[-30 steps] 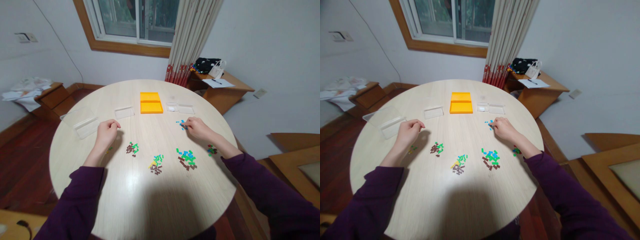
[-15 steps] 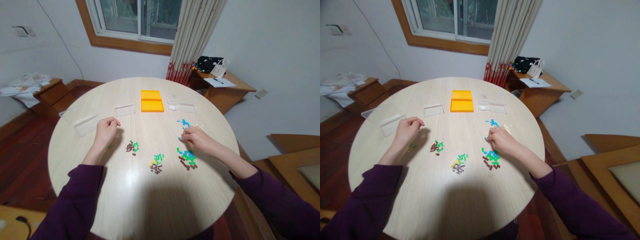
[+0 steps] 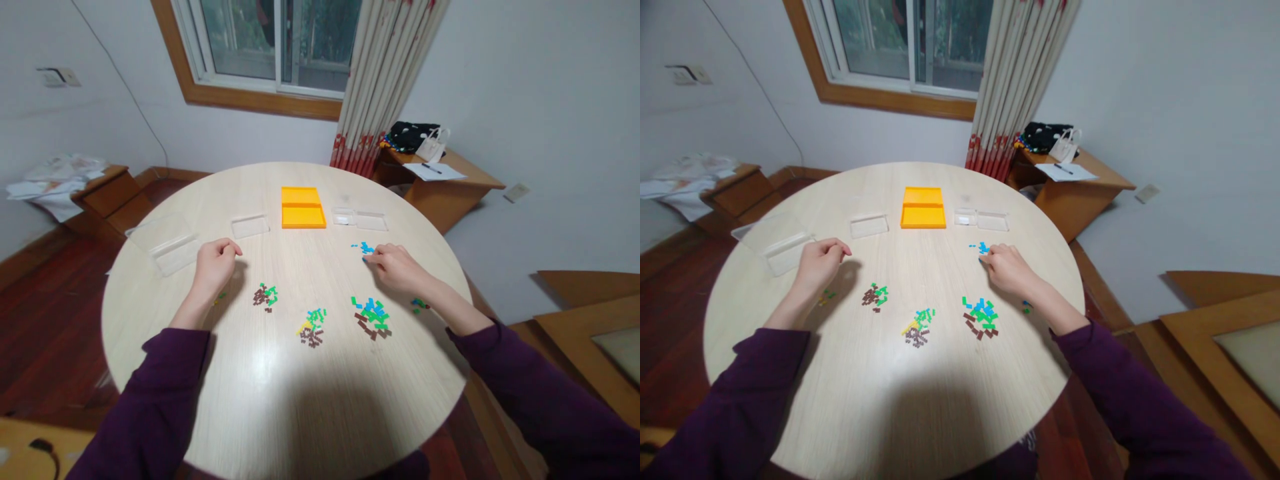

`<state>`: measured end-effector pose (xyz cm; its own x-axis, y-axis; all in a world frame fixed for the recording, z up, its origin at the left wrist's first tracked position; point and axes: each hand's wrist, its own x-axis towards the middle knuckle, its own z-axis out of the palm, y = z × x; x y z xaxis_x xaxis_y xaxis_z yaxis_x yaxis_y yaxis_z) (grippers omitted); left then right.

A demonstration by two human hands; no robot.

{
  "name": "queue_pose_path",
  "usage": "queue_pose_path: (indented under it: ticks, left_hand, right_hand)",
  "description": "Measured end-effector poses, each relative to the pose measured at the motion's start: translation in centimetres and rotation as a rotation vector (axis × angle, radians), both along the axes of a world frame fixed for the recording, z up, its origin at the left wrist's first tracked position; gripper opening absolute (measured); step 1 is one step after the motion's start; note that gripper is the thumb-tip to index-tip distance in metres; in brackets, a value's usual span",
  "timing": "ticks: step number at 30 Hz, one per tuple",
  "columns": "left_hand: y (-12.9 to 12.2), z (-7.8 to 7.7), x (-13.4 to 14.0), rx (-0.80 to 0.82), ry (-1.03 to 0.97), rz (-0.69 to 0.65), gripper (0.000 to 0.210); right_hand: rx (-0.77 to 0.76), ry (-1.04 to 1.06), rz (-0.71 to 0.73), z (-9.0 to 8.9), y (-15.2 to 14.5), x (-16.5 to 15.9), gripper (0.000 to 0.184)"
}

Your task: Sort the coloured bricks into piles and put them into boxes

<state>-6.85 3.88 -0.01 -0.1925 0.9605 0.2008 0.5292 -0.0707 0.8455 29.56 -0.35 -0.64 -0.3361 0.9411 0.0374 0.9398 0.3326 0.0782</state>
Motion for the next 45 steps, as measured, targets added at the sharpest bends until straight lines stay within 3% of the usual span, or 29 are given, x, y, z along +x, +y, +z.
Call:
queue_pose_path:
  ticks: [9, 16, 21, 24, 27, 30, 35, 45]
  left_hand:
    - [0.1, -0.1, 0.0, 0.017, 0.024, -0.013, 0.019]
    - [0.1, -0.1, 0.0, -0.003, 0.021, 0.000, 0.018]
    - [0.0, 0.2, 0.1, -0.019, 0.026, -0.006, 0.018]
    - [-0.1, 0.3, 0.1, -0.020, 0.026, -0.005, 0.019]
    - [-0.1, 0.2, 0.0, -0.017, 0.015, 0.002, 0.018]
    - [0.0, 0.1, 0.0, -0.006, 0.005, -0.009, 0.019]
    - [0.0, 0.1, 0.0, 0.009, 0.010, -0.022, 0.020]
    - [0.0, 0.3, 0.2, -0.012, 0.000, -0.008, 0.019]
  right_hand:
    - [-0.037, 0.143, 0.034, -1.0, 0.8, -1.5, 0.041]
    - [-0.178, 0.317, 0.334, -0.3, -2.0, -8.2, 0.038]
    - [-0.280, 0.413, 0.456, 1.1, -4.1, -8.9, 0.038]
    - [-0.178, 0.407, 0.365, 1.8, -2.6, -6.8, 0.040]
    - [0.002, 0.276, 0.098, 1.7, 0.5, -3.4, 0.044]
    - [0.026, 0.089, -0.107, 1.0, 2.9, -0.8, 0.045]
    - [-0.024, -0.029, -0.124, -0.1, 3.8, -0.3, 0.047]
    - [-0.045, -0.049, -0.134, -0.6, 4.0, -1.0, 0.048]
